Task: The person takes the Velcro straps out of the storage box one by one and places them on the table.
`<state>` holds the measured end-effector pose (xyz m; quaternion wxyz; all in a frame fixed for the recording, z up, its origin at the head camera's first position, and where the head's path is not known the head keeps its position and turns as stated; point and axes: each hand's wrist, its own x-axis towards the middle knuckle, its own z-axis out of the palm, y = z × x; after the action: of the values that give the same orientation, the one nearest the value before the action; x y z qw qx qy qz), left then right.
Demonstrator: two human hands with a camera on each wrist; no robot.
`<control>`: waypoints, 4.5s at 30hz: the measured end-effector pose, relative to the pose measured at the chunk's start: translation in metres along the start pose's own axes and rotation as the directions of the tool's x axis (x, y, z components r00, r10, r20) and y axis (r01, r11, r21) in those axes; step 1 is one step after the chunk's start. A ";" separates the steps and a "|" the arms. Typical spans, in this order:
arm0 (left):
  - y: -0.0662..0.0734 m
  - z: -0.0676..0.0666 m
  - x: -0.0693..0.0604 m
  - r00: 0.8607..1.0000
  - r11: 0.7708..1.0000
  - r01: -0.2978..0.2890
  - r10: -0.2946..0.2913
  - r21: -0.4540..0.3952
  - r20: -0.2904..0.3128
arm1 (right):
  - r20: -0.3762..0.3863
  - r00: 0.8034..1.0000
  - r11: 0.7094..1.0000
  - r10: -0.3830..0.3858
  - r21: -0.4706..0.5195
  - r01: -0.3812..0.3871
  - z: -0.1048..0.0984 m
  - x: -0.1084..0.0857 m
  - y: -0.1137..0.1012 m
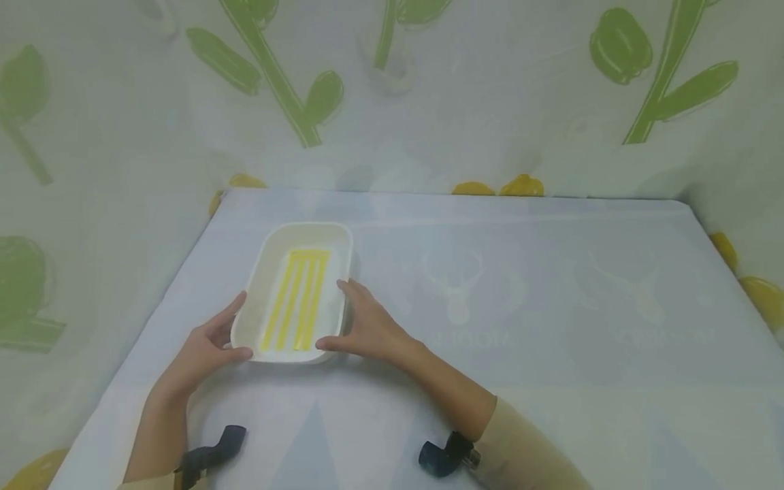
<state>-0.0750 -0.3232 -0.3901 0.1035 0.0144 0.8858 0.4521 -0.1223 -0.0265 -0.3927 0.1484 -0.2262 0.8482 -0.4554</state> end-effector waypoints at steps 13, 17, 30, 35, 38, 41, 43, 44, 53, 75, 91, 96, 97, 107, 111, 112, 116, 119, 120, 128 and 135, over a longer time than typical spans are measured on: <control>0.010 0.013 0.003 0.999 0.999 0.046 -0.046 0.009 -0.013 | 0.029 0.998 0.999 0.049 -0.012 -0.049 -0.015 -0.008 -0.003; 0.012 0.019 0.003 1.000 1.000 0.017 -0.017 -0.024 -0.005 | 0.021 0.998 0.997 0.058 -0.043 -0.057 -0.021 -0.012 -0.003; 0.022 0.038 0.002 1.000 0.991 0.007 -0.006 -0.131 0.014 | 0.055 0.994 0.974 0.095 -0.210 -0.082 -0.036 -0.028 -0.007; 0.026 0.044 0.001 1.000 0.992 0.007 -0.006 -0.126 0.013 | 0.059 0.994 0.970 0.088 -0.232 -0.072 -0.040 -0.033 -0.006; 0.027 0.047 0.000 1.000 0.993 0.011 -0.010 -0.116 0.012 | 0.056 0.996 0.967 0.071 -0.248 -0.055 -0.040 -0.036 -0.005; 0.028 0.049 -0.001 1.000 0.993 -0.004 0.006 -0.117 0.018 | 0.048 0.997 0.965 0.065 -0.258 -0.051 -0.041 -0.039 -0.004; 0.028 0.050 0.000 0.999 0.993 -0.020 0.023 -0.118 0.023 | 0.042 0.997 0.962 0.062 -0.268 -0.049 -0.042 -0.042 -0.004; 0.029 0.051 0.001 0.999 0.992 -0.029 0.032 -0.120 0.026 | 0.037 0.997 0.961 0.061 -0.271 -0.048 -0.042 -0.043 -0.003; 0.036 0.062 0.001 0.998 0.989 -0.051 0.056 -0.139 0.030 | 0.026 0.997 0.970 0.079 -0.233 -0.071 -0.049 -0.058 0.002; 0.056 0.098 0.002 0.999 0.975 -0.040 0.047 -0.221 0.026 | -0.034 0.998 0.980 0.047 -0.193 -0.053 -0.071 -0.082 0.030; 0.069 0.118 0.008 0.997 0.952 0.005 0.020 -0.306 0.078 | -0.055 0.997 0.982 0.058 -0.175 -0.067 -0.087 -0.099 0.044; 0.075 0.126 0.006 0.998 0.939 0.030 -0.007 -0.342 0.068 | -0.049 0.997 0.990 0.065 -0.123 -0.071 -0.094 -0.105 0.050; 0.077 0.128 0.006 0.998 0.937 0.034 -0.010 -0.347 0.070 | -0.051 0.996 0.992 0.067 -0.107 -0.072 -0.096 -0.106 0.052; 0.092 0.150 0.015 0.995 0.936 -0.030 0.063 -0.352 0.082 | -0.063 0.985 0.985 0.163 -0.047 -0.167 -0.117 -0.122 0.064; 0.097 0.158 0.018 0.993 0.935 -0.047 0.082 -0.352 0.085 | -0.057 0.983 0.983 0.175 -0.043 -0.177 -0.125 -0.127 0.067; 0.098 0.160 0.019 0.993 0.933 -0.048 0.083 -0.355 0.085 | -0.054 0.983 0.983 0.177 -0.046 -0.180 -0.127 -0.128 0.068; 0.105 0.167 0.021 0.992 0.929 -0.063 0.099 -0.364 0.081 | -0.047 0.984 0.983 0.170 -0.062 -0.173 -0.136 -0.133 0.073; 0.110 0.173 0.024 0.991 0.926 -0.078 0.113 -0.370 0.074 | -0.043 0.987 0.985 0.157 -0.066 -0.160 -0.143 -0.135 0.077; 0.111 0.175 0.024 0.991 0.926 -0.077 0.112 -0.369 0.076 | -0.041 0.987 0.985 0.156 -0.068 -0.158 -0.145 -0.136 0.079; 0.120 0.187 0.023 0.988 0.932 -0.064 0.110 -0.357 0.111 | -0.035 0.992 0.990 0.124 -0.067 -0.127 -0.157 -0.136 0.093; 0.129 0.178 0.024 0.980 0.978 -0.185 0.175 0.102 0.099 | -0.041 0.995 0.992 0.096 -0.080 -0.099 -0.159 -0.135 0.097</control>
<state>-0.0720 -0.1020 -0.3922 0.1005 0.1203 0.8990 0.4090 -0.1037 0.2030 -0.3822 0.1453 -0.1819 0.8789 -0.4164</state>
